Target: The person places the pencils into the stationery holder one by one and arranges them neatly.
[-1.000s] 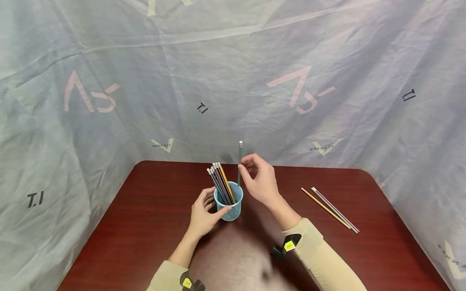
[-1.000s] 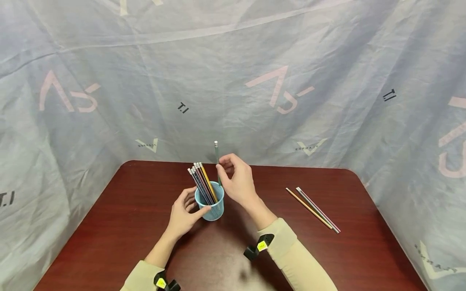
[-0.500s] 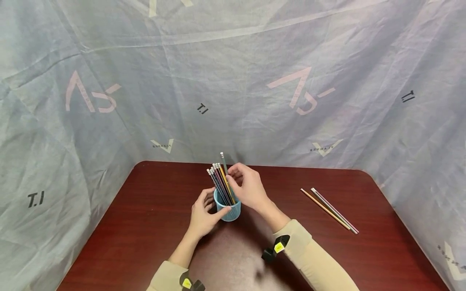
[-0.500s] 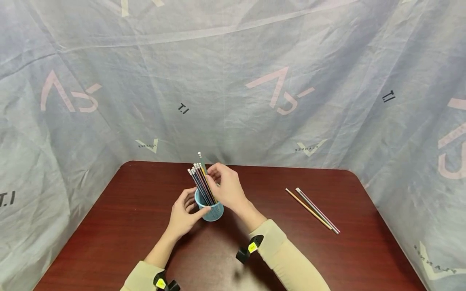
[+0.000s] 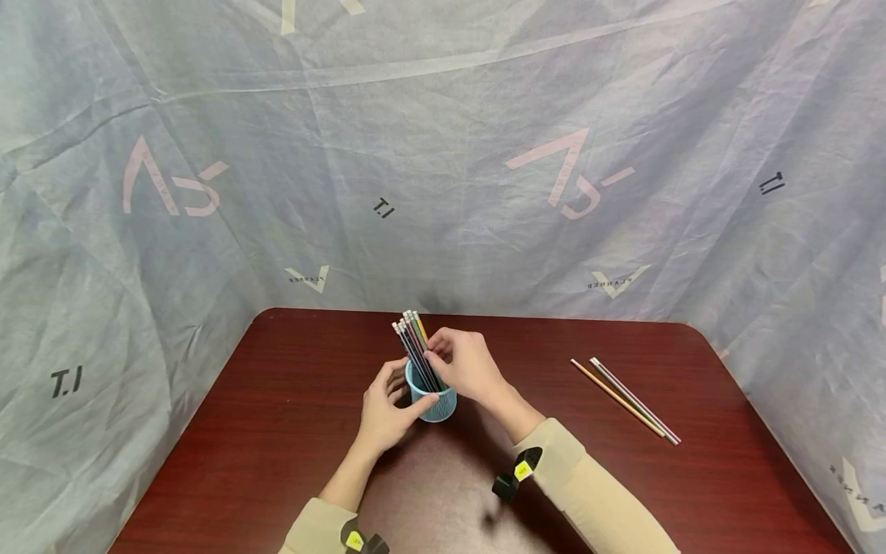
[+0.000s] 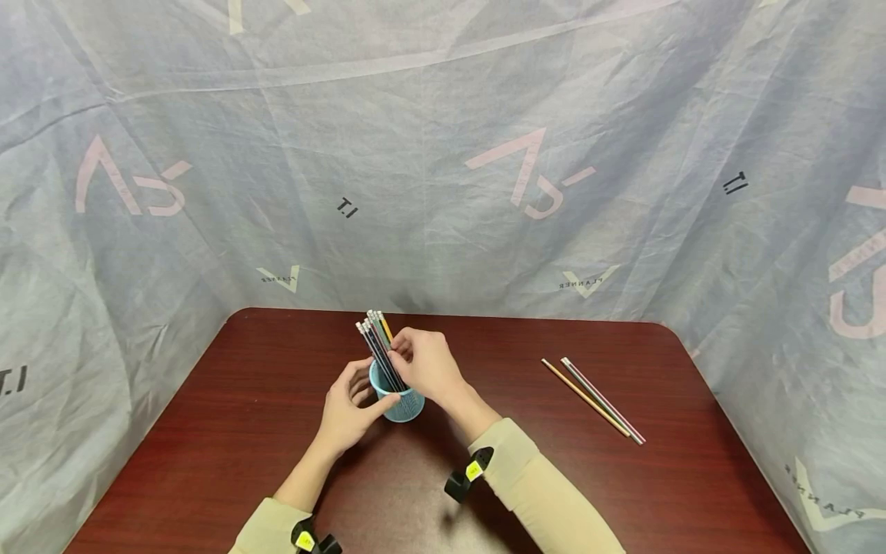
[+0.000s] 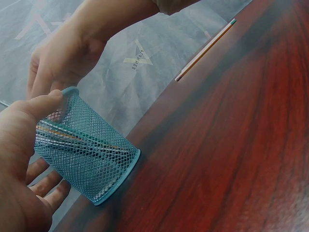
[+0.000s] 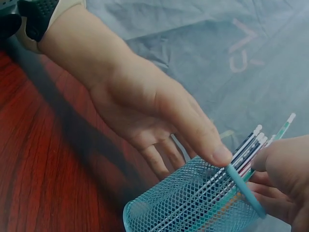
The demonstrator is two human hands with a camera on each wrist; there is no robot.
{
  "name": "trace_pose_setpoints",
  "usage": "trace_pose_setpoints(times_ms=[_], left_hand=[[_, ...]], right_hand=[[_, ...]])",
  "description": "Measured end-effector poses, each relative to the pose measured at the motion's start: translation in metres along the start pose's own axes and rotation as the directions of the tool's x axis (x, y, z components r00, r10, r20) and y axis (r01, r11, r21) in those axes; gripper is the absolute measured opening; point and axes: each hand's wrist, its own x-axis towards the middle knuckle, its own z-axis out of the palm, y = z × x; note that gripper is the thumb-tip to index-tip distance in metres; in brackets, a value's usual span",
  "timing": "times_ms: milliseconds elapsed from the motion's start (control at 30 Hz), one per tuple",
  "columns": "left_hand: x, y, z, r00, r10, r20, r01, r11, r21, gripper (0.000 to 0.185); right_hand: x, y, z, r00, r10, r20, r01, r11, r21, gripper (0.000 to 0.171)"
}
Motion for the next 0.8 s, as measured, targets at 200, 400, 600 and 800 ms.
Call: trace_pose_setpoints(times_ms=[200, 400, 600, 800], left_hand=[[0.0003, -0.0010, -0.0005, 1.000, 0.005, -0.004, -0.005, 1.000, -0.003, 0.068], [0.0008, -0.0009, 0.0004, 1.000, 0.002, -0.008, -0.002, 1.000, -0.005, 0.068], [0.0008, -0.0007, 0.0008, 1.000, -0.002, -0.008, 0.002, 1.000, 0.001, 0.068], [0.0012, -0.0022, 0.0008, 1.000, -0.001, -0.003, 0.001, 1.000, -0.001, 0.068]], right_hand=[[0.0012, 0.0005, 0.0020, 0.999, -0.001, 0.043, 0.003, 0.999, -0.046, 0.004], [0.0026, 0.0006, 0.0032, 0.998, -0.016, 0.064, 0.022, 0.996, -0.091, 0.005], [0.0030, -0.0006, 0.0035, 0.997, -0.007, 0.074, 0.016, 0.992, -0.126, 0.006], [0.0037, -0.0021, 0.0026, 0.995, 0.018, 0.096, -0.005, 0.991, -0.136, 0.006]])
